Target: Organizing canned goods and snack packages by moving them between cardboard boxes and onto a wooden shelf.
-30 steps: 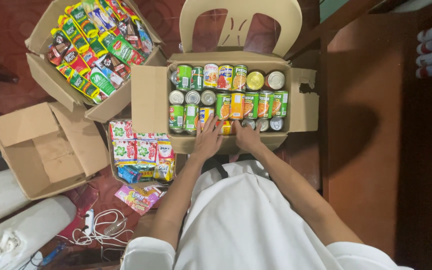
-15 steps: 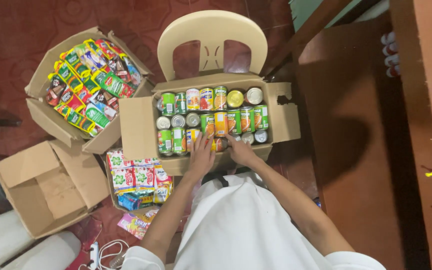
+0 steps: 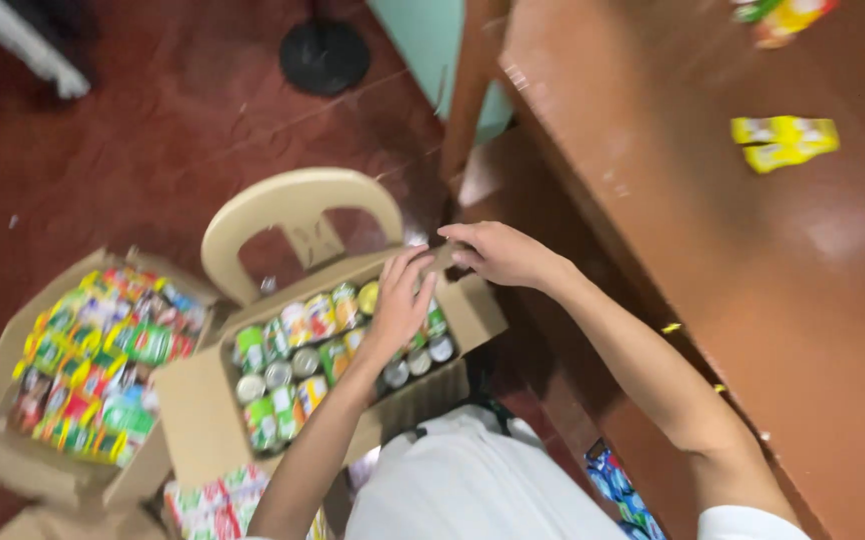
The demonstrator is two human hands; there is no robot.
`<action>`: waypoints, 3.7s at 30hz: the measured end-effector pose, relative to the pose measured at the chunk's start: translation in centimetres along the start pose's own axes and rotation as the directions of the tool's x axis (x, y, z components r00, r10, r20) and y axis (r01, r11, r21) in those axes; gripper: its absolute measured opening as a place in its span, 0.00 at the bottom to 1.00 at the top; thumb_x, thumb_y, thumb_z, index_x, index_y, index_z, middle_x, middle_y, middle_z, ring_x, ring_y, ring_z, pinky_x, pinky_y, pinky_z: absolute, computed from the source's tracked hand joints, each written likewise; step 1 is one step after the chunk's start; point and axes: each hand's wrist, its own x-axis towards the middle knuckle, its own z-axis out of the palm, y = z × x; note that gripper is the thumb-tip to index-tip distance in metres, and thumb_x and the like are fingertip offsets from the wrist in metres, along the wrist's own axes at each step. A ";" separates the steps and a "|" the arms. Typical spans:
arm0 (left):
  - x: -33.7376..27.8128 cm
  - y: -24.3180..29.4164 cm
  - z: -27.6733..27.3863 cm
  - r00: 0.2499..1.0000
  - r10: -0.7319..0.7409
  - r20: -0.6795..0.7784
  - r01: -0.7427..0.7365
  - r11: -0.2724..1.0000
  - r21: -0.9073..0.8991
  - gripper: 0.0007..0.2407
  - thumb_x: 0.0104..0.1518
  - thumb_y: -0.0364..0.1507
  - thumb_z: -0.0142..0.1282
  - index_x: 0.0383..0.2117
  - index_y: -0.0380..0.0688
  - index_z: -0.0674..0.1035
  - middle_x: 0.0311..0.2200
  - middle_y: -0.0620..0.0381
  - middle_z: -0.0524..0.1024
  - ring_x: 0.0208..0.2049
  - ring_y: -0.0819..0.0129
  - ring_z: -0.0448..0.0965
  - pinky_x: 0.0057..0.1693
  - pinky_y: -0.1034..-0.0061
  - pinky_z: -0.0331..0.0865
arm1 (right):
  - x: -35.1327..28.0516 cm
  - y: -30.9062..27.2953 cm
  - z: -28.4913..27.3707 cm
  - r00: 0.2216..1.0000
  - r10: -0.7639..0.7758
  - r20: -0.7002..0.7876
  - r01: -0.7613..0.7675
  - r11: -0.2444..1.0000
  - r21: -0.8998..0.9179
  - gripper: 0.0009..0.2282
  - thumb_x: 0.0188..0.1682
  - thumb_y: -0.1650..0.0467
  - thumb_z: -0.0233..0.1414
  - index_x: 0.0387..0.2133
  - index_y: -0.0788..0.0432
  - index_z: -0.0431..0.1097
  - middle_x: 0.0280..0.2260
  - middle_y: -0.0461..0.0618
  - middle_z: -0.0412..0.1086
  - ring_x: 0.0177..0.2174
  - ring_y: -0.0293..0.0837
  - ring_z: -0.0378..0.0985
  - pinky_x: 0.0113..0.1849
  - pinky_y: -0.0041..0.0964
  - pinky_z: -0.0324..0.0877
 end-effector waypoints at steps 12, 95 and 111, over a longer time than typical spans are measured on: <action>18.8 14.6 5.2 0.881 0.471 -0.037 -0.471 0.869 -0.149 0.07 0.60 0.23 0.58 0.43 0.38 0.80 0.50 0.49 0.77 0.55 0.50 0.74 0.62 0.61 0.67 | -11.6 4.0 -17.4 0.856 0.264 -0.444 -0.212 0.963 0.164 0.15 0.52 0.71 0.53 0.53 0.60 0.69 0.42 0.55 0.79 0.39 0.47 0.84 0.43 0.39 0.77; -1.6 -5.0 3.2 0.945 -0.322 -0.053 0.187 0.667 -0.722 0.11 0.66 0.26 0.54 0.51 0.37 0.69 0.45 0.56 0.73 0.46 0.72 0.73 0.53 0.75 0.71 | 2.0 1.9 3.2 0.975 0.174 0.137 -0.221 0.725 0.653 0.22 0.46 0.72 0.63 0.53 0.67 0.69 0.41 0.53 0.78 0.40 0.39 0.79 0.46 0.37 0.75; -22.8 -10.4 -0.9 0.905 -0.425 0.028 0.420 0.900 0.115 0.13 0.58 0.30 0.58 0.49 0.45 0.79 0.50 0.52 0.73 0.53 0.51 0.72 0.57 0.58 0.67 | 1.6 -0.8 22.7 0.960 0.092 0.263 -0.054 0.987 -0.150 0.22 0.34 0.70 0.67 0.45 0.53 0.77 0.40 0.54 0.77 0.44 0.58 0.78 0.46 0.49 0.73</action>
